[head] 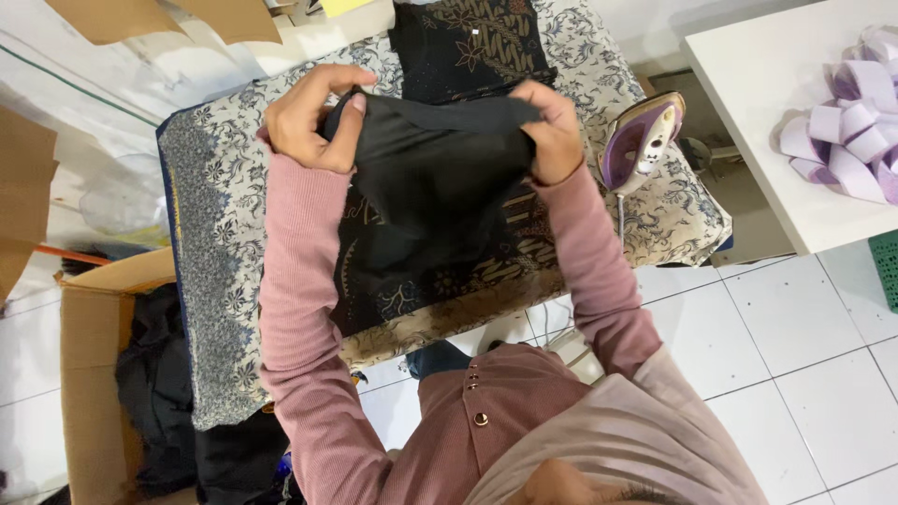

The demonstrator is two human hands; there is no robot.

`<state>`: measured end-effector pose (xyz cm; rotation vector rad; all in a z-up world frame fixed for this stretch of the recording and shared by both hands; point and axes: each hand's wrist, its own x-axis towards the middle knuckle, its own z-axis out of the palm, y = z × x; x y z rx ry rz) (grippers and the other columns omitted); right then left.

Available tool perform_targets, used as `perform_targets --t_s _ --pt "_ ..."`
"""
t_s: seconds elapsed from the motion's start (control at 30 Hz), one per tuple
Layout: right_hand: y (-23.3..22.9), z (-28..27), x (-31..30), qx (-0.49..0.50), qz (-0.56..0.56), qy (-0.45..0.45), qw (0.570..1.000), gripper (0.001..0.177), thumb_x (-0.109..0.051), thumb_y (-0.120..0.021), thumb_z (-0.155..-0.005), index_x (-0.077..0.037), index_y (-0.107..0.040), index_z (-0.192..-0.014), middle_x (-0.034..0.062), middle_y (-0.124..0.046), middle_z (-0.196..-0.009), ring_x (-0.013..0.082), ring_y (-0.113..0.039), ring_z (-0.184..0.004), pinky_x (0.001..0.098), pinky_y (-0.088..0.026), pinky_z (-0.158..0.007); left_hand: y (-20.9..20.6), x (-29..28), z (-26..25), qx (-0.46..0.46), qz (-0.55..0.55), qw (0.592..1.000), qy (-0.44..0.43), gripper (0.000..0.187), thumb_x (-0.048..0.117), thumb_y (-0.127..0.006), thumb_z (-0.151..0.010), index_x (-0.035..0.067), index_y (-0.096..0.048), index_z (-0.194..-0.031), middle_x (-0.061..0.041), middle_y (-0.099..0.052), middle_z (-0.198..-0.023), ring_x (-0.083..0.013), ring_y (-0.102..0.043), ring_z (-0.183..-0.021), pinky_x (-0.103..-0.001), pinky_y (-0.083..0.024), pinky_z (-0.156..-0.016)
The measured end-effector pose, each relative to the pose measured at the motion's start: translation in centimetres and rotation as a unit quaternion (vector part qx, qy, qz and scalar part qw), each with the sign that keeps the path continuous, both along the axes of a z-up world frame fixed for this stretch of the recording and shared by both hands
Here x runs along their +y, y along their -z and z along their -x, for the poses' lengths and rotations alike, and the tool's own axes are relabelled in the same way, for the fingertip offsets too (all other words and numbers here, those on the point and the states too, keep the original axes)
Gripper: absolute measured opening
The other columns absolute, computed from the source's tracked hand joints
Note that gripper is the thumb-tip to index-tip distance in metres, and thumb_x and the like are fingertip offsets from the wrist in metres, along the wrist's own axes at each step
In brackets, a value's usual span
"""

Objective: The person irons a stack of black patterned fabric pieces on a table, then unfolds and irons a larger black fabric piece. The person folds the ironed fabric and places it on top of the stack.

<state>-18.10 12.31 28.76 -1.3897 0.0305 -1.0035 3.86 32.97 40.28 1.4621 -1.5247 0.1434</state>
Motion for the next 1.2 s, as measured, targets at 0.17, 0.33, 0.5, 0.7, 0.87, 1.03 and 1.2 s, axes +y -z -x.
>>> perform_targets --t_s 0.17,0.33,0.5,0.7,0.87,1.03,1.2 --pt "-6.9 0.8 2.7 0.141 0.34 0.063 0.928 0.013 0.004 -0.072 -0.092 0.001 -0.063 -0.101 0.0034 -0.065 -0.085 0.0119 -0.065 -0.075 0.0281 -0.05 -0.068 -0.6 -1.7 3.6 -0.046 0.001 0.992 0.121 0.068 0.011 -0.085 -0.09 0.008 -0.051 -0.148 -0.01 -0.071 -0.122 -0.0188 -0.072 -0.095 -0.031 -0.062 -0.085" --pt "-8.6 1.5 3.9 0.08 0.127 -0.005 0.989 0.018 -0.011 -0.072 -0.092 -0.01 -0.056 -0.102 -0.0009 -0.073 -0.087 0.0068 -0.069 -0.075 0.0243 -0.052 -0.066 0.1 -4.3 5.8 -0.042 0.001 0.984 0.174 0.054 0.008 -0.085 -0.086 0.011 -0.06 -0.133 -0.006 -0.073 -0.105 -0.018 -0.074 -0.093 -0.03 -0.061 -0.08" --pt "-0.8 -0.2 3.1 0.203 0.367 0.028 0.908 0.026 -0.022 -0.087 -0.088 -0.006 -0.066 -0.092 0.0004 -0.07 -0.082 0.0136 -0.066 -0.066 0.028 -0.055 -0.064 -0.7 -2.5 1.0 0.076 0.081 0.984 0.14 0.025 -0.01 -0.069 -0.092 0.006 -0.075 -0.11 -0.004 -0.076 -0.102 -0.0121 -0.073 -0.093 -0.026 -0.06 -0.084" --pt "6.5 -4.6 4.3 0.092 0.143 -0.088 0.982 0.023 -0.007 -0.068 -0.087 -0.004 -0.063 -0.11 0.0048 -0.065 -0.102 0.0158 -0.062 -0.095 0.0286 -0.053 -0.086 -3.1 1.7 -5.7 0.021 0.18 0.981 0.066 0.029 -0.018 -0.064 -0.093 0.0 -0.073 -0.115 -0.008 -0.075 -0.109 -0.014 -0.07 -0.098 -0.023 -0.055 -0.086" --pt "1.0 -1.0 0.3 0.075 -0.021 -0.155 0.985 0.024 -0.014 -0.069 -0.093 -0.006 -0.057 -0.113 0.0017 -0.064 -0.098 0.0147 -0.055 -0.081 0.0269 -0.047 -0.072 -3.4 6.6 -10.8 0.026 0.202 0.979 -0.008 0.032 -0.023 -0.063 -0.097 -0.004 -0.075 -0.12 -0.012 -0.071 -0.111 -0.017 -0.065 -0.095 -0.025 -0.052 -0.088" --pt "6.0 0.0 1.2 0.439 0.401 -0.052 0.802 0.037 -0.035 -0.082 -0.086 -0.003 -0.07 -0.1 0.0126 -0.068 -0.079 0.0241 -0.066 -0.068 0.0361 -0.053 -0.066 -2.3 11.5 -12.1 0.076 0.244 0.96 -0.112 0.031 -0.018 -0.064 -0.095 -0.002 -0.074 -0.119 -0.011 -0.073 -0.113 -0.0173 -0.07 -0.098 -0.028 -0.059 -0.09" --pt "20.6 3.6 3.4 0.566 0.414 -0.026 0.713 0.056 -0.041 -0.079 -0.086 -0.008 -0.069 -0.13 0.0224 -0.075 -0.101 0.0362 -0.072 -0.093 0.0436 -0.058 -0.086 2.5 18.7 -12.9 0.139 0.24 0.943 -0.184 0.025 -0.014 -0.064 -0.088 0.0 -0.07 -0.108 -0.008 -0.072 -0.105 -0.0158 -0.069 -0.092 -0.026 -0.059 -0.086"
